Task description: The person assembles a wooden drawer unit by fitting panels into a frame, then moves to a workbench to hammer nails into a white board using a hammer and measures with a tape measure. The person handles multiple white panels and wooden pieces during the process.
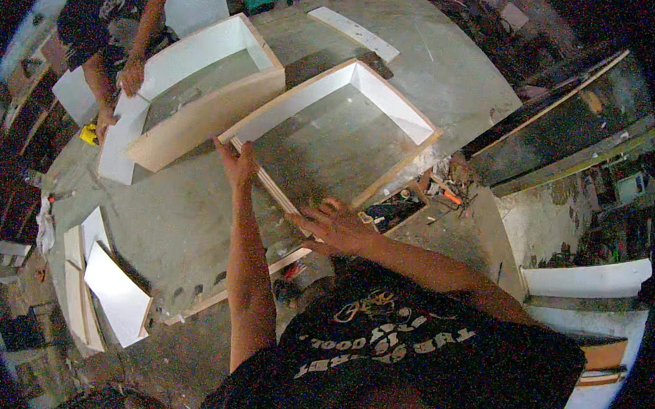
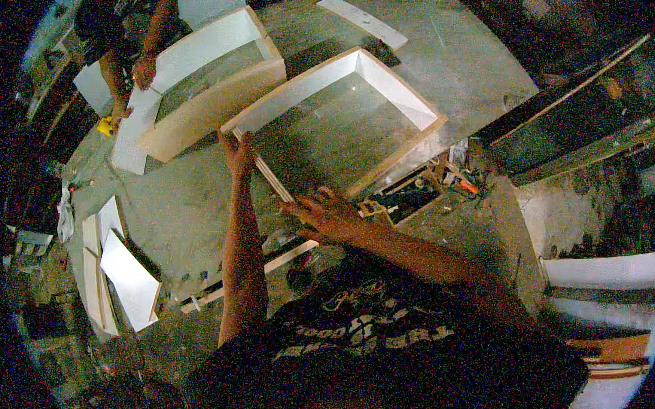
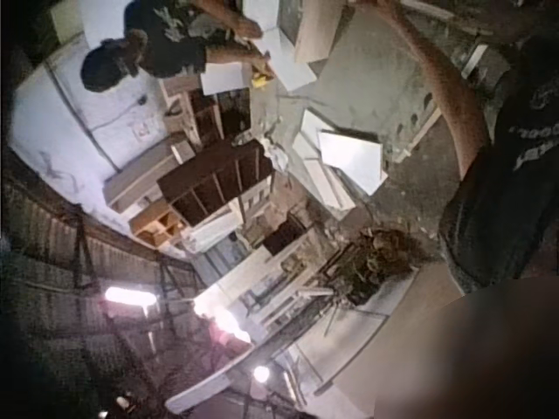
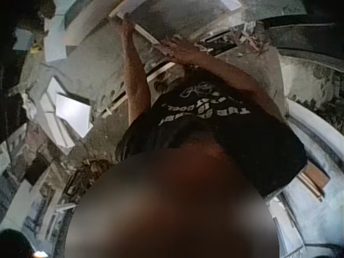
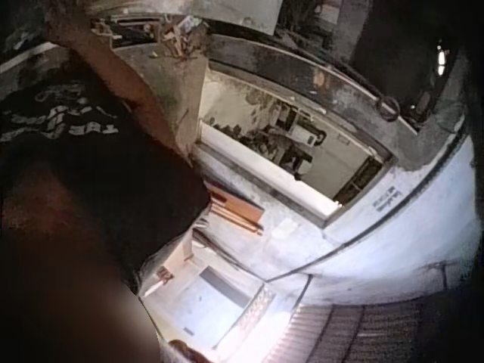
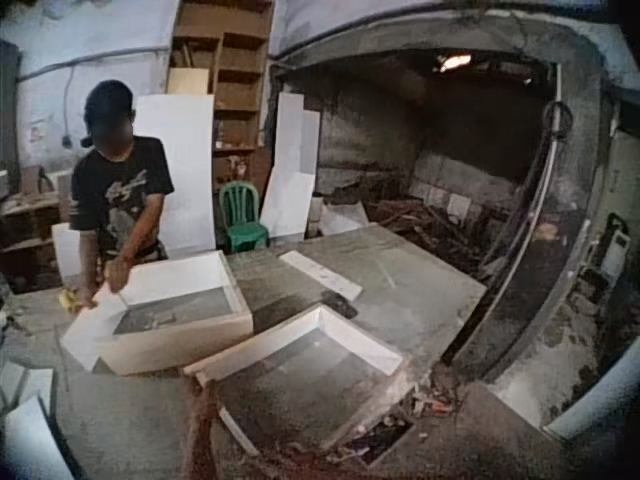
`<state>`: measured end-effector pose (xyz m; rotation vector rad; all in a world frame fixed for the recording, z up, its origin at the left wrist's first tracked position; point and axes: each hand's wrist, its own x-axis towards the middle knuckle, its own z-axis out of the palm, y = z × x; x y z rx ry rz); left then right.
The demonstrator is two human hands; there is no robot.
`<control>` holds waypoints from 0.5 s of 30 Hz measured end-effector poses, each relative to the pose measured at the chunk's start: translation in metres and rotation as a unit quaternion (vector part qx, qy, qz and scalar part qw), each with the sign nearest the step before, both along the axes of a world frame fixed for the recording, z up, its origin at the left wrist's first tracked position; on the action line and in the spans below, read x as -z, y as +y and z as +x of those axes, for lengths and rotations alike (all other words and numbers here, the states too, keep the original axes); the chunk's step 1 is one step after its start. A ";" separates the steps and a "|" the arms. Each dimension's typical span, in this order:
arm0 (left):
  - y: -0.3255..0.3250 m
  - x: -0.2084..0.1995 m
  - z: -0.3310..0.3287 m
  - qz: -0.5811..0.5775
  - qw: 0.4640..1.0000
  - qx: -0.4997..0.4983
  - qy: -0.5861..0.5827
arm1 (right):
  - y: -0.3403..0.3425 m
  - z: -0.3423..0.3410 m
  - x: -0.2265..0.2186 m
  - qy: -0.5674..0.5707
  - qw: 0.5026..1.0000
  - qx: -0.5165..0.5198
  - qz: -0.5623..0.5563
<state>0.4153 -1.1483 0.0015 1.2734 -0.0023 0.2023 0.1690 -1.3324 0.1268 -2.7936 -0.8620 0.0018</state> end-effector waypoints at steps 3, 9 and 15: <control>0.002 -0.010 -0.008 0.041 0.999 0.018 0.022 | -0.004 0.001 -0.001 -0.006 0.999 -0.006 -0.034; 0.000 -0.016 -0.007 0.057 0.998 0.035 0.014 | 0.000 0.002 0.005 0.029 0.998 0.014 -0.062; 0.001 -0.025 -0.015 0.035 0.998 0.056 0.004 | 0.003 0.002 0.010 -0.009 1.000 0.015 -0.025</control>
